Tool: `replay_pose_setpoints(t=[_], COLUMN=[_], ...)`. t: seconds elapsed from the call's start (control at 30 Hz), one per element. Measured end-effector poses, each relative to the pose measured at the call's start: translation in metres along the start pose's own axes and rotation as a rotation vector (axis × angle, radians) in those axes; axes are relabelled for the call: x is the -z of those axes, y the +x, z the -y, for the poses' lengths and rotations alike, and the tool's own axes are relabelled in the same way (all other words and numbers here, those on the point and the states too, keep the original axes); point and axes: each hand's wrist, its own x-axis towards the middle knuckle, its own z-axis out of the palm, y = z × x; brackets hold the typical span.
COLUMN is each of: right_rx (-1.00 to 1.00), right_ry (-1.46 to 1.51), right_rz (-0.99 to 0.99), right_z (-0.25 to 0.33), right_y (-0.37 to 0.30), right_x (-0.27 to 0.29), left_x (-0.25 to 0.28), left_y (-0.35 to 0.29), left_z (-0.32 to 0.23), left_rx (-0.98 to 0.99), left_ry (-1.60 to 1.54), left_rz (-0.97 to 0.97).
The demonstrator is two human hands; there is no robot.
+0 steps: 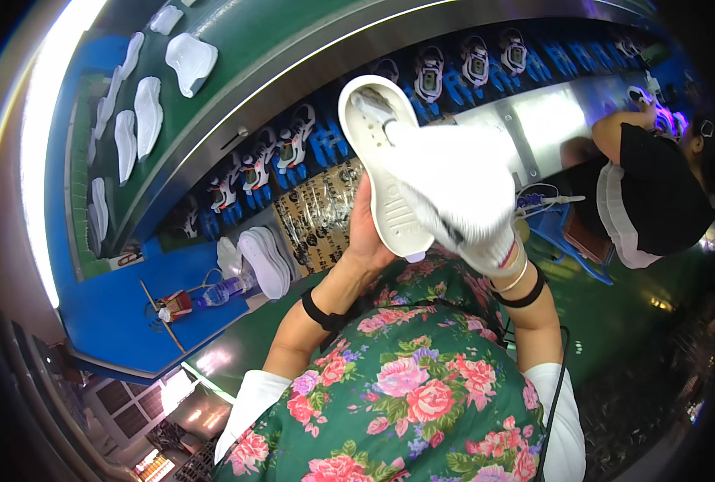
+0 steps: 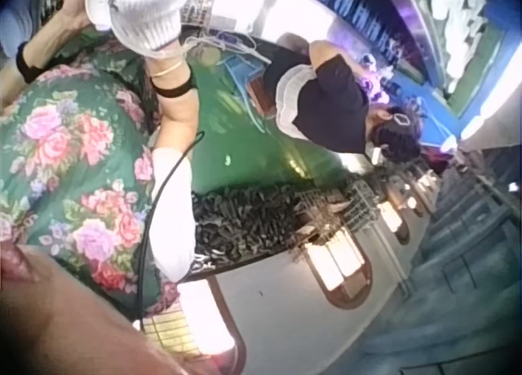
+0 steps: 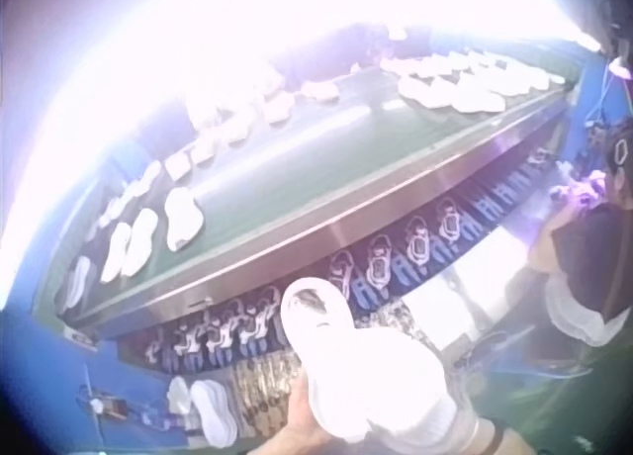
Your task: Applying adhesive to the bottom of shoe soles using a brush.
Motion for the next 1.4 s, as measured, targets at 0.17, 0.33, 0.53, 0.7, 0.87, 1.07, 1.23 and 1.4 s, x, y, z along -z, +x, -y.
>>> replay_pose_setpoints(t=[0.17, 0.33, 0.53, 0.7, 0.87, 1.07, 1.23, 1.4], right_rx=[0.078, 0.078, 0.026, 0.11, -0.057, 0.051, -0.109, 0.06], right_ry=[0.053, 0.04, 0.245, 0.075, 0.373, 0.087, 0.286, 0.174], right_rz=[0.057, -0.113, -0.062, -0.161, -0.16, -0.155, -0.172, -0.053], right_z=[0.008, -0.001, -0.002, -0.01, -0.014, -0.005, -0.019, -0.015], right_y=[-0.004, 0.004, -0.009, -0.01, -0.024, -0.037, -0.041, -0.048], right_x=[0.0, 0.008, -0.006, -0.002, -0.01, -0.016, -0.005, -0.011], left_x=[0.003, -0.002, -0.016, -0.016, -0.021, -0.013, -0.012, -0.007], left_y=[0.0, 0.0, 0.015, 0.03, 0.043, 0.046, 0.052, 0.052], left_z=[-0.011, -0.011, -0.018, -0.021, -0.014, -0.017, -0.022, -0.028], left_rx=[0.041, 0.011, 0.003, -0.049, -0.012, 0.026, -0.034, 0.149], left_ry=[-0.014, -0.082, 0.152, 0.167, -0.034, -0.009, 0.034, 0.067], left_rz=[-0.026, -0.003, -0.015, -0.013, 0.109, 0.036, 0.022, 0.194])
